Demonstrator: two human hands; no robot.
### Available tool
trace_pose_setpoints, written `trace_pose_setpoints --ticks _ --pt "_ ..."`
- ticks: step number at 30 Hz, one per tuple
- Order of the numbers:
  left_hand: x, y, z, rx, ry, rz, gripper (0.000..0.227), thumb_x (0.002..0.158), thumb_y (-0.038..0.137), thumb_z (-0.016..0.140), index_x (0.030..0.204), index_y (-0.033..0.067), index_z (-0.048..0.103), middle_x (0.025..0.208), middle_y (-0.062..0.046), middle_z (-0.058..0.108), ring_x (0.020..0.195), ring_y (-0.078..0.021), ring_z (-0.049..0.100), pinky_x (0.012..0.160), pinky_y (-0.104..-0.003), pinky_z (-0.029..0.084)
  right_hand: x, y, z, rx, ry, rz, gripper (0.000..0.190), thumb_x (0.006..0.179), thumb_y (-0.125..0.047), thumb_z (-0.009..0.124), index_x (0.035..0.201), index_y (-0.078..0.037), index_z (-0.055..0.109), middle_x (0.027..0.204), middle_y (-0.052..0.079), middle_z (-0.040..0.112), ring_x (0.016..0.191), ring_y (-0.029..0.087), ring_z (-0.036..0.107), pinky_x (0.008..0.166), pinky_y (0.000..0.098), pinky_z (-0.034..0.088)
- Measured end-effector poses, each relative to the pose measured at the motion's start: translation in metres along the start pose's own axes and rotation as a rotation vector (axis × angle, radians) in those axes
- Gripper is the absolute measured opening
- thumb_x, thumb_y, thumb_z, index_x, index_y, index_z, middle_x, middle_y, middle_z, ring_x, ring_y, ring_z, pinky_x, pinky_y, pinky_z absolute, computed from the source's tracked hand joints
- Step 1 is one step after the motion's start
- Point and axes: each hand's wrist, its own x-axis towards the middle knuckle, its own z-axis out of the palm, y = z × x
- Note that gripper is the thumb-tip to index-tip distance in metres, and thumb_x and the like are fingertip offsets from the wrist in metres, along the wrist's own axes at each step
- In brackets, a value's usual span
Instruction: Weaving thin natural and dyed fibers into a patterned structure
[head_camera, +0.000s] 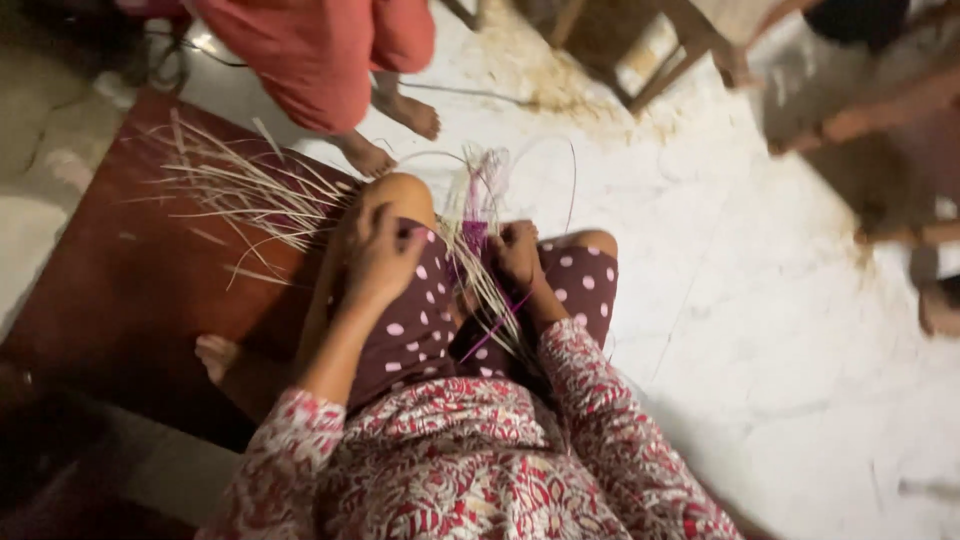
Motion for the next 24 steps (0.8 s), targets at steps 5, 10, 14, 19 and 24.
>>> trace_pose_setpoints --ticks 5,10,14,19,24 --pt "0.011 0.016 0.058 0.355 -0.146 0.419 0.048 0.097 0.044 0.059 0.139 0.0223 0.059 0.153 -0.011 0.046 0.152 -0.0412 0.022 0.114 -0.079 0.0 -0.019 -0.035 -0.011 -0.236 0.077 -0.197 0.031 0.095 -0.02 0.057 0.102 0.005 0.074 0.101 0.037 0.066 0.106 0.055 0.061 0.099 0.0577 0.045" --pt "0.01 0.004 0.07 0.322 0.011 0.532 0.031 0.1 0.023 0.055 0.127 0.015 0.067 0.137 -0.009 0.06 0.142 -0.0296 0.043 0.118 -0.07 0.003 0.0 0.015 0.021 -0.133 0.156 -0.207 0.022 0.095 -0.015 0.062 0.111 -0.001 0.068 0.115 0.031 0.063 0.115 0.05 0.059 0.102 0.053 0.048" --pt "0.057 -0.027 0.081 0.222 0.217 0.641 0.021 0.098 0.018 0.057 0.112 0.0112 0.071 0.119 -0.012 0.062 0.123 -0.0325 0.056 0.112 -0.057 0.032 0.017 0.048 0.04 -0.142 0.125 -0.114 0.023 0.098 -0.024 0.06 0.114 -0.012 0.072 0.109 0.02 0.069 0.107 0.041 0.066 0.092 0.0477 0.054" --pt "0.075 -0.007 0.08 0.269 0.167 0.641 0.022 0.097 0.016 0.055 0.111 0.0095 0.072 0.121 -0.008 0.062 0.124 -0.0277 0.053 0.118 -0.052 0.025 -0.005 0.007 0.024 -0.05 0.116 -0.048 0.025 0.095 -0.022 0.066 0.118 -0.014 0.069 0.111 0.02 0.069 0.108 0.042 0.067 0.091 0.0504 0.054" --pt "0.099 0.012 0.092 0.548 0.044 0.678 0.023 0.084 0.005 0.057 0.095 0.0089 0.078 0.106 -0.014 0.07 0.111 -0.0389 0.054 0.116 -0.058 0.022 0.002 0.01 0.02 0.124 0.057 -0.047 0.024 0.098 -0.015 0.056 0.116 -0.004 0.067 0.115 0.018 0.072 0.103 0.034 0.068 0.094 0.042 0.054"
